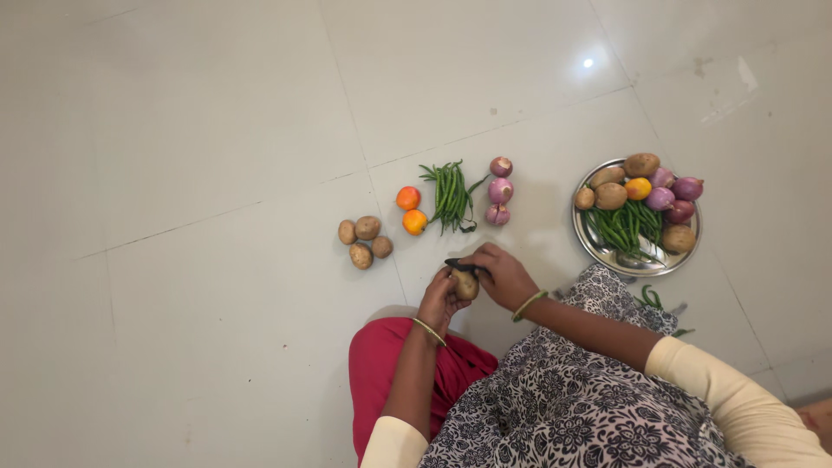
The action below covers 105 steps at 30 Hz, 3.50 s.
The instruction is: The person sits on the floor and uses a black cloth to rub and clean the skin of potatoes. They handle several potatoes one at a time, rotating them while wiping the surface. A metal tray with other vegetables is visible nearby.
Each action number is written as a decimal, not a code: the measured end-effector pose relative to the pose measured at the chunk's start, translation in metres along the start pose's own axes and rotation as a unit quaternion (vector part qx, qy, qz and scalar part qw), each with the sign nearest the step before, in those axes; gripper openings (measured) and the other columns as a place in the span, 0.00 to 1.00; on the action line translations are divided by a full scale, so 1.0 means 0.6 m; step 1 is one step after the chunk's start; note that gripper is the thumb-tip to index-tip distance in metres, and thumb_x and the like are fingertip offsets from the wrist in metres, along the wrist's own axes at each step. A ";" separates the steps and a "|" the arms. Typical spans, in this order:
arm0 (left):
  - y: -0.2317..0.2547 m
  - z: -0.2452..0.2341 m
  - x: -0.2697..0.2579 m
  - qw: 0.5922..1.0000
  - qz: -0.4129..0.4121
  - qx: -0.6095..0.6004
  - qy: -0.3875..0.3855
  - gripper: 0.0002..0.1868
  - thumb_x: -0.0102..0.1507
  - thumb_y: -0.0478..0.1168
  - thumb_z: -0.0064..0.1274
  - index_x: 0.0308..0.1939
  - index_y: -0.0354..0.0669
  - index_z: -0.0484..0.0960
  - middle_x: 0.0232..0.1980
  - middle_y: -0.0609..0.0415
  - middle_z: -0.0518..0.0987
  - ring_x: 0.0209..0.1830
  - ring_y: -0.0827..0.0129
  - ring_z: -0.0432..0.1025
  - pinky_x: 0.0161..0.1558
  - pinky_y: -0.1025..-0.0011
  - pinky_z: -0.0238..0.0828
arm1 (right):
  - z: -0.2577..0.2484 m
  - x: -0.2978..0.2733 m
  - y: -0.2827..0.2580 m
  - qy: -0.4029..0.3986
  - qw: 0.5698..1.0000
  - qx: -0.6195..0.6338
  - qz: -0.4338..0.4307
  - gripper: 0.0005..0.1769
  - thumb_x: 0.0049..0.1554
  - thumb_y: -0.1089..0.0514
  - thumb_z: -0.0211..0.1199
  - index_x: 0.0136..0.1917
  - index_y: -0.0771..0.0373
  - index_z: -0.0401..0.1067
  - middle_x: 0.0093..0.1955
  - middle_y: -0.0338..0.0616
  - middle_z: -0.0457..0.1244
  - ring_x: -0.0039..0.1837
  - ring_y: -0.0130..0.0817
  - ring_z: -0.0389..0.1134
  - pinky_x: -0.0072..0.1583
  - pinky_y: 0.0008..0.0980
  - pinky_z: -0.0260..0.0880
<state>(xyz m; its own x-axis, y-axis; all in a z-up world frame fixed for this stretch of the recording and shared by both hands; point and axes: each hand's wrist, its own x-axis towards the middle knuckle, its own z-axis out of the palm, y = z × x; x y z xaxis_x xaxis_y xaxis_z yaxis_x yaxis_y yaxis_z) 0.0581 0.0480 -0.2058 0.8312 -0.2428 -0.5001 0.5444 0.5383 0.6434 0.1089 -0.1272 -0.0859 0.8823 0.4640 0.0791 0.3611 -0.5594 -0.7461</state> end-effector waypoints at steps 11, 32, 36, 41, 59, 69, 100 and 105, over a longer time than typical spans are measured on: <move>-0.002 0.010 0.002 0.986 0.075 -0.121 0.086 0.22 0.68 0.41 0.37 0.66 0.48 0.70 0.52 0.55 0.80 0.44 0.71 0.77 0.47 0.69 0.78 | 0.008 -0.011 -0.035 -0.017 0.991 -0.016 -0.129 0.16 0.49 0.65 0.70 0.52 0.60 0.76 0.54 0.48 0.62 0.58 0.49 0.65 0.58 0.43 0.68; 0.030 -0.028 -0.019 0.986 0.087 -0.123 0.074 0.24 0.68 0.41 0.38 0.68 0.46 0.69 0.57 0.52 0.78 0.48 0.68 0.77 0.51 0.67 0.78 | 0.065 0.029 0.012 -0.027 0.976 0.201 0.080 0.12 0.51 0.65 0.69 0.50 0.61 0.76 0.50 0.41 0.66 0.54 0.33 0.73 0.57 0.31 0.76; 0.028 -0.020 -0.011 0.986 0.090 -0.115 0.077 0.23 0.69 0.40 0.37 0.69 0.46 0.69 0.56 0.51 0.78 0.46 0.67 0.77 0.50 0.67 0.80 | 0.050 0.030 -0.019 -0.026 0.999 0.042 -0.007 0.11 0.47 0.65 0.71 0.45 0.61 0.76 0.48 0.46 0.64 0.51 0.44 0.70 0.53 0.38 0.71; 0.019 -0.021 -0.011 0.998 0.054 -0.014 0.043 0.25 0.68 0.39 0.40 0.69 0.44 0.70 0.54 0.54 0.79 0.45 0.69 0.76 0.46 0.69 0.77 | 0.040 0.018 -0.020 -0.029 0.999 0.028 0.020 0.11 0.48 0.65 0.70 0.46 0.59 0.77 0.46 0.46 0.63 0.51 0.44 0.69 0.53 0.38 0.71; 0.009 -0.026 -0.014 0.995 0.081 -0.055 0.030 0.20 0.68 0.37 0.41 0.65 0.44 0.66 0.55 0.47 0.77 0.47 0.65 0.76 0.50 0.63 0.77 | 0.056 -0.009 0.038 0.013 0.993 0.109 0.043 0.11 0.49 0.63 0.71 0.47 0.62 0.75 0.48 0.45 0.64 0.50 0.38 0.70 0.53 0.35 0.74; 0.017 -0.009 -0.035 0.997 0.067 -0.027 -0.022 0.20 0.68 0.36 0.47 0.64 0.42 0.68 0.54 0.46 0.78 0.48 0.64 0.77 0.51 0.63 0.78 | 0.054 -0.001 0.056 -0.010 0.962 0.216 0.169 0.09 0.54 0.59 0.68 0.48 0.63 0.73 0.45 0.42 0.69 0.46 0.31 0.72 0.50 0.32 0.74; 0.019 0.013 -0.042 0.997 0.080 -0.012 0.004 0.19 0.66 0.46 0.59 0.58 0.46 0.73 0.46 0.53 0.82 0.42 0.71 0.78 0.43 0.72 0.78 | 0.058 -0.013 0.092 -0.033 0.893 0.374 0.250 0.11 0.61 0.53 0.62 0.49 0.62 0.70 0.40 0.38 0.65 0.40 0.24 0.66 0.42 0.27 0.69; 0.017 0.005 -0.028 0.989 0.103 -0.085 0.058 0.19 0.67 0.45 0.57 0.58 0.45 0.70 0.46 0.52 0.81 0.43 0.70 0.78 0.43 0.71 0.81 | 0.060 -0.018 0.081 -0.068 0.920 0.305 0.236 0.11 0.61 0.52 0.63 0.49 0.63 0.71 0.39 0.40 0.68 0.39 0.25 0.67 0.41 0.27 0.67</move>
<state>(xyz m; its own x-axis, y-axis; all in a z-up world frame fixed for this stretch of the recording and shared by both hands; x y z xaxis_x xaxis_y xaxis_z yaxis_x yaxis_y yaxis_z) 0.0500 0.0552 -0.1888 0.8984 -0.0247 -0.4384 0.3301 0.6963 0.6373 0.1062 -0.1344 -0.1469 0.8368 0.3723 -0.4015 -0.3263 -0.2498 -0.9117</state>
